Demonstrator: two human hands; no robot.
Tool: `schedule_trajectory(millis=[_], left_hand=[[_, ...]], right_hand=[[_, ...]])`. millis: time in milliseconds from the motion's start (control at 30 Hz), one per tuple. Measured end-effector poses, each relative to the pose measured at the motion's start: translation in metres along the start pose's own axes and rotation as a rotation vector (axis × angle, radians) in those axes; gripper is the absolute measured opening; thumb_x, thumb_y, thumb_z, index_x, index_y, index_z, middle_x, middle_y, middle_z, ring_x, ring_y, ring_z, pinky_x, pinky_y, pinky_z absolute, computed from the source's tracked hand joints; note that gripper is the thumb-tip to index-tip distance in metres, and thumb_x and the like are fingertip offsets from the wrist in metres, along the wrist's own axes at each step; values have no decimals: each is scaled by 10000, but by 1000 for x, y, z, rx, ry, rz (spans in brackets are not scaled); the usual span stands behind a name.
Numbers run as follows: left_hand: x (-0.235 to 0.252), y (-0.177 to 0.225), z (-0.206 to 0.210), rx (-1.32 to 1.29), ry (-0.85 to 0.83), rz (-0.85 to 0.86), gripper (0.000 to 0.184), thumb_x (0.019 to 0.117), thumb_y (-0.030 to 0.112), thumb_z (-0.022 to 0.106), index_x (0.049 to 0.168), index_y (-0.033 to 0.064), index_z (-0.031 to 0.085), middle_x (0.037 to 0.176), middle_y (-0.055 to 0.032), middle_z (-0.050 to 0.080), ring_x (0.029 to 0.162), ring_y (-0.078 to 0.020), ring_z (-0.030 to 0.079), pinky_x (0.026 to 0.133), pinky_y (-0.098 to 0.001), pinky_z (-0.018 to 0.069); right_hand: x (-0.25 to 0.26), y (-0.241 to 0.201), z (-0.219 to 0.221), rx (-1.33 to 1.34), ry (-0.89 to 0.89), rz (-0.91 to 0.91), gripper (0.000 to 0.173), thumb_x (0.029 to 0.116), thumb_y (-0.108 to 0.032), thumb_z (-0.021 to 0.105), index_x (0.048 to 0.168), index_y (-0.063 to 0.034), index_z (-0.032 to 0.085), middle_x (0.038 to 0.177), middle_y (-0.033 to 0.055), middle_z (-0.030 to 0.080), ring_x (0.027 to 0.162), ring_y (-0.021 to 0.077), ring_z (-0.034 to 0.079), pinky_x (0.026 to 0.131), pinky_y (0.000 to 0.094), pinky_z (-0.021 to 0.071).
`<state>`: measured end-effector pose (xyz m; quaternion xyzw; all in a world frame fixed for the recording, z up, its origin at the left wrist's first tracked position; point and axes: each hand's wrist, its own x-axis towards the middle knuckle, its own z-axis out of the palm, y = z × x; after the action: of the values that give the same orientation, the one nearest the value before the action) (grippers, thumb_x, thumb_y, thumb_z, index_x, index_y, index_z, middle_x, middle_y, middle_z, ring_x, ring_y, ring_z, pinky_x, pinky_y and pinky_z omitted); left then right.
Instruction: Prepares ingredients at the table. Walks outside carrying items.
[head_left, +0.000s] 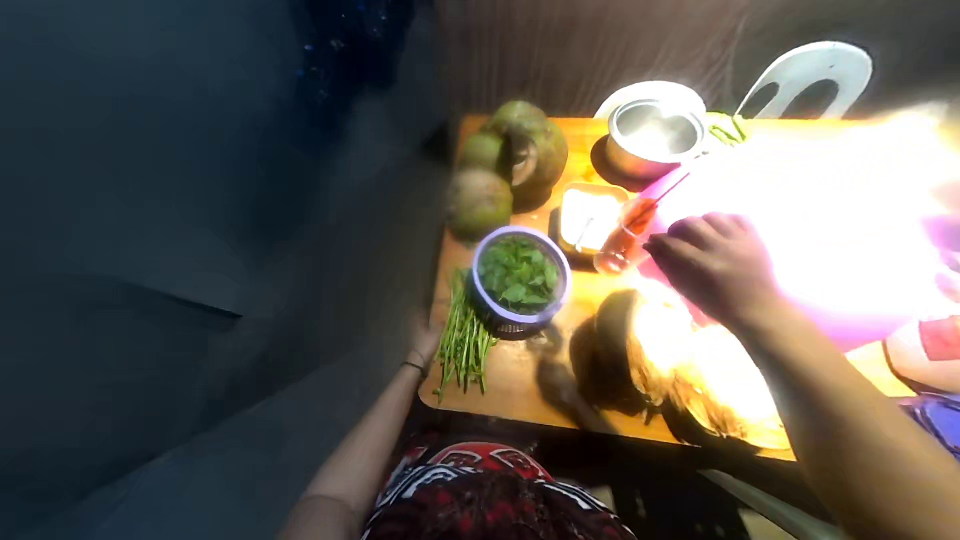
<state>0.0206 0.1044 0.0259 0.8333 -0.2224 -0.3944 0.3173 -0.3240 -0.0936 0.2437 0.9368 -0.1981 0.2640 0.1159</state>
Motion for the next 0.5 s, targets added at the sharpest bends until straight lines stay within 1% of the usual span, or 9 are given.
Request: schedule_trajectory(millis=[67, 133, 167, 267, 300, 367, 400, 467, 500], left_hand=[[-4, -19, 18, 27, -78, -16, 716, 962, 267, 704, 1537, 7, 366, 1408, -290, 532, 1265, -408, 566, 1057, -557, 475], [-8, -28, 37, 75, -122, 30, 697, 921, 316, 737, 1496, 46, 449, 1383, -248, 575, 1241, -388, 593, 1032, -577, 496], [-10, -28, 44, 116, -137, 72, 696, 913, 340, 738, 1496, 64, 476, 1415, -237, 562, 1271, -393, 577, 1047, -595, 480], [-10, -21, 56, 159, -212, 143, 727, 907, 395, 734, 1524, 120, 465, 1525, -224, 459, 1353, -400, 505, 1076, -614, 448], [-11, -20, 55, 152, -239, 137, 761, 904, 409, 736, 1545, 137, 430, 1539, -218, 444, 1356, -398, 504, 1072, -620, 448], [-16, -26, 42, 81, -265, 136, 822, 917, 386, 737, 1586, 119, 341, 1530, -227, 460, 1347, -397, 522, 1075, -618, 449], [-20, -34, 34, 52, -251, 145, 826, 924, 371, 725, 1592, 106, 317, 1527, -232, 460, 1340, -393, 528, 1074, -604, 457], [-32, -54, 4, -40, -203, 142, 807, 953, 306, 720, 1595, 70, 293, 1557, -249, 416, 1383, -397, 483, 1121, -567, 422], [-37, -69, -14, -93, -178, 127, 781, 952, 275, 717, 1585, 67, 308, 1539, -250, 437, 1362, -391, 504, 1108, -553, 443]], right_hand=[[0, -14, 3, 18, 35, -34, 184, 1003, -51, 566, 961, 51, 713, 918, 245, 658, 842, 442, 627, 763, 562, 458], [3, -29, 10, 29, 53, -69, 183, 1007, -53, 568, 965, 43, 719, 924, 237, 665, 857, 437, 633, 769, 556, 465], [4, -38, 14, 34, 63, -85, 183, 1006, -50, 567, 963, 43, 719, 919, 234, 664, 856, 437, 633, 769, 558, 469], [8, -67, 21, 58, 73, -111, 167, 1002, -41, 578, 965, 47, 715, 908, 236, 655, 844, 434, 632, 782, 567, 472], [10, -79, 22, 75, 82, -118, 162, 993, -32, 582, 961, 45, 721, 906, 236, 661, 838, 432, 634, 779, 565, 471], [13, -102, 27, 121, 86, -131, 159, 979, -25, 589, 976, 32, 737, 913, 231, 670, 833, 428, 635, 765, 563, 478], [14, -115, 29, 136, 81, -136, 161, 969, -25, 591, 986, 21, 744, 928, 231, 680, 850, 435, 646, 773, 574, 493], [19, -149, 36, 169, 76, -145, 176, 952, -54, 597, 997, 7, 755, 928, 229, 685, 867, 440, 661, 771, 586, 511], [24, -171, 41, 188, 74, -145, 182, 955, -74, 601, 1001, 6, 758, 906, 222, 685, 850, 435, 667, 763, 590, 526]])
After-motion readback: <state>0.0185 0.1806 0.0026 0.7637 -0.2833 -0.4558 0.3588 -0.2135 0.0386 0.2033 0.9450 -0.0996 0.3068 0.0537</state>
